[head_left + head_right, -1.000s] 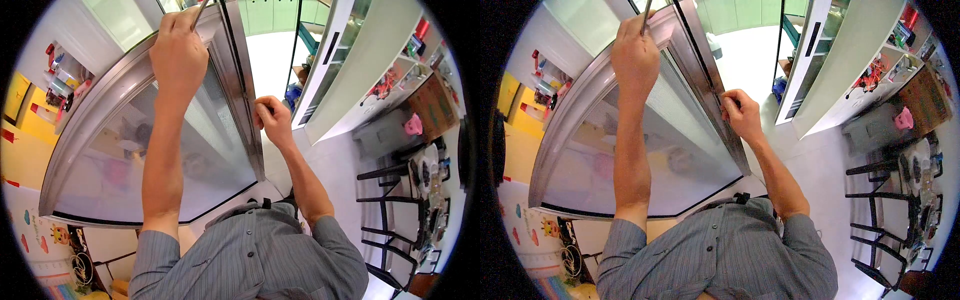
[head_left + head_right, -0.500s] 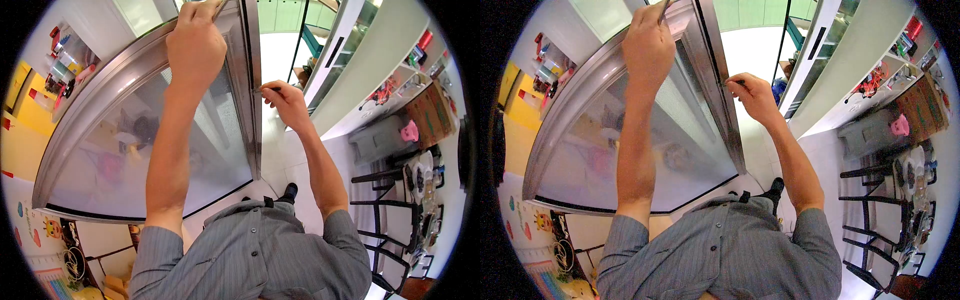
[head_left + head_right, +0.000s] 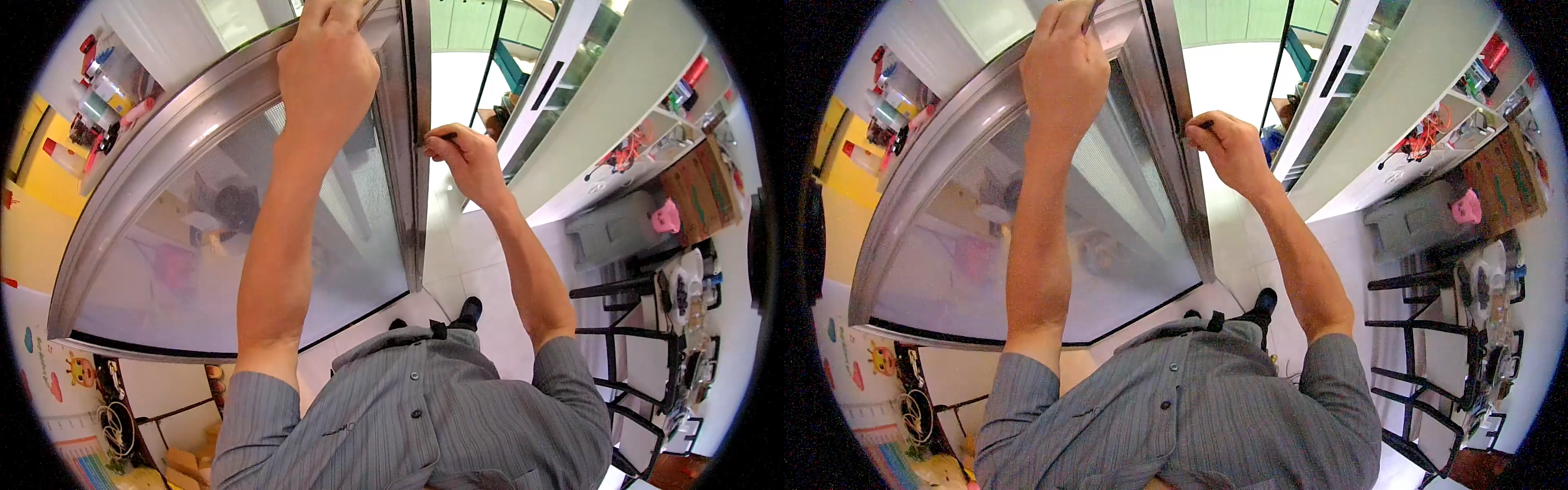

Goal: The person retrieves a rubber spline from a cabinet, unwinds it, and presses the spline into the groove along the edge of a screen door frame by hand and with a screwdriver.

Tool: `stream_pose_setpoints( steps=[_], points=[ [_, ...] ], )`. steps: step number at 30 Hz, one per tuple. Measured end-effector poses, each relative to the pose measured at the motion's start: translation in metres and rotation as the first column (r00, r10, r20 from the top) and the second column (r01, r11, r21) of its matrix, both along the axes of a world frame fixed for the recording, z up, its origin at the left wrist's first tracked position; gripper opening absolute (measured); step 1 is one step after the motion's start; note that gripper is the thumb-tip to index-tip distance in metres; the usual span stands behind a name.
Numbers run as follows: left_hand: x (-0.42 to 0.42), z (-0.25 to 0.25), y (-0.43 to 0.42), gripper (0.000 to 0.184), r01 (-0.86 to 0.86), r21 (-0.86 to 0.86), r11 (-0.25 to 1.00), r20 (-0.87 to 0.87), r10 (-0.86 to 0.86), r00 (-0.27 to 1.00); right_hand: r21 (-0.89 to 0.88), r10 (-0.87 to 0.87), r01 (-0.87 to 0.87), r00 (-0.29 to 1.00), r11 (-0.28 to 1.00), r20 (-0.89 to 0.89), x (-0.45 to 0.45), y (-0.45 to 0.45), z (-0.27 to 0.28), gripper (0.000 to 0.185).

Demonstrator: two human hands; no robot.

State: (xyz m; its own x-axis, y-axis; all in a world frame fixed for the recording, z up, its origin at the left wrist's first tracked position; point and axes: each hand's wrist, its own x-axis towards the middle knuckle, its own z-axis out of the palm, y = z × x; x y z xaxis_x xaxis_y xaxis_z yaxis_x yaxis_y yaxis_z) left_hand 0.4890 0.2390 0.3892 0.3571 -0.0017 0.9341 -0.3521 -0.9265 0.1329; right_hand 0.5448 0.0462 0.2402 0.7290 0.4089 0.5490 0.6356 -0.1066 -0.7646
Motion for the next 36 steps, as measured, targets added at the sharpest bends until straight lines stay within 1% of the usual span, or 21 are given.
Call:
stream_pose_setpoints(
  steps=[7,9,10,12,13,14,16,17,20,22,26,28,29,30,33,34,36],
  points=[
    [0.002,0.000,0.000,0.031,-0.020,0.010,1.000,-0.020,0.020,1.000,-0.049,0.021,-0.020,1.000,0.999,0.008,0.002,0.004,-0.001,0.015],
    [0.002,0.000,0.000,0.031,-0.026,0.016,1.000,-0.016,0.026,1.000,-0.120,-0.027,0.044,0.990,0.992,0.141,0.000,0.007,0.001,0.014],
    [0.002,-0.001,0.001,0.031,-0.025,0.015,1.000,-0.019,0.025,0.999,-0.121,-0.030,0.047,0.990,0.992,0.137,-0.003,0.007,0.000,0.014],
    [0.003,-0.001,0.001,0.031,-0.020,0.016,1.000,-0.015,0.021,1.000,-0.181,-0.042,0.095,0.960,0.979,0.277,-0.005,0.009,-0.002,0.013],
    [0.003,-0.001,0.001,0.030,-0.011,-0.004,1.000,-0.016,0.011,1.000,-0.146,-0.054,0.092,0.968,0.985,0.247,-0.003,0.009,-0.007,0.014],
    [0.004,-0.001,0.002,0.030,-0.002,-0.025,1.000,-0.017,0.001,1.000,-0.147,-0.054,0.093,0.967,0.985,0.250,-0.001,0.009,-0.009,0.014],
    [0.003,-0.003,0.001,0.030,-0.012,-0.020,1.000,-0.023,0.012,1.000,-0.115,-0.049,0.072,0.980,0.991,0.191,-0.001,0.007,-0.012,0.014],
    [0.004,-0.002,0.002,0.030,-0.022,-0.007,1.000,-0.020,0.022,1.000,-0.114,-0.048,0.071,0.980,0.991,0.193,0.000,0.007,-0.013,0.014],
    [0.005,-0.001,0.001,0.031,-0.008,-0.002,1.000,-0.007,0.008,1.000,-0.089,-0.073,0.096,0.971,0.991,0.229,0.001,0.008,-0.009,0.013],
    [0.004,-0.002,0.000,0.031,-0.014,-0.001,1.000,-0.009,0.014,1.000,-0.152,-0.046,0.099,0.946,0.983,0.322,-0.001,0.010,-0.001,0.012],
    [0.005,0.000,0.002,0.031,-0.042,0.019,0.999,-0.020,0.043,0.999,-0.117,-0.076,0.125,0.931,0.985,0.356,0.003,0.013,-0.014,0.011],
    [0.008,-0.005,0.004,0.031,-0.025,0.008,1.000,0.000,0.025,1.000,-0.210,-0.015,0.118,0.900,0.970,0.436,-0.001,0.012,-0.027,0.010],
    [0.010,-0.004,0.005,0.031,-0.014,-0.005,1.000,0.033,0.014,0.999,-0.247,-0.029,0.149,0.901,0.958,0.433,-0.002,0.009,-0.034,0.009],
    [0.008,-0.001,0.004,0.031,-0.015,-0.006,1.000,0.038,0.015,0.999,-0.246,-0.027,0.149,0.899,0.958,0.438,-0.001,0.010,-0.032,0.009],
    [0.002,0.000,0.000,0.032,0.020,-0.015,1.000,-0.012,-0.020,1.000,-0.190,-0.041,0.103,0.952,0.976,0.305,-0.006,0.010,-0.029,0.013],
    [0.001,0.000,0.001,0.032,0.026,-0.025,0.999,-0.016,-0.027,1.000,-0.191,-0.038,0.100,0.952,0.977,0.305,-0.005,0.010,-0.024,0.013],
    [0.001,0.000,0.001,0.032,0.031,-0.033,0.999,-0.022,-0.032,0.999,-0.121,-0.063,0.110,0.938,0.986,0.341,-0.003,0.011,-0.012,0.013]
  ],
)
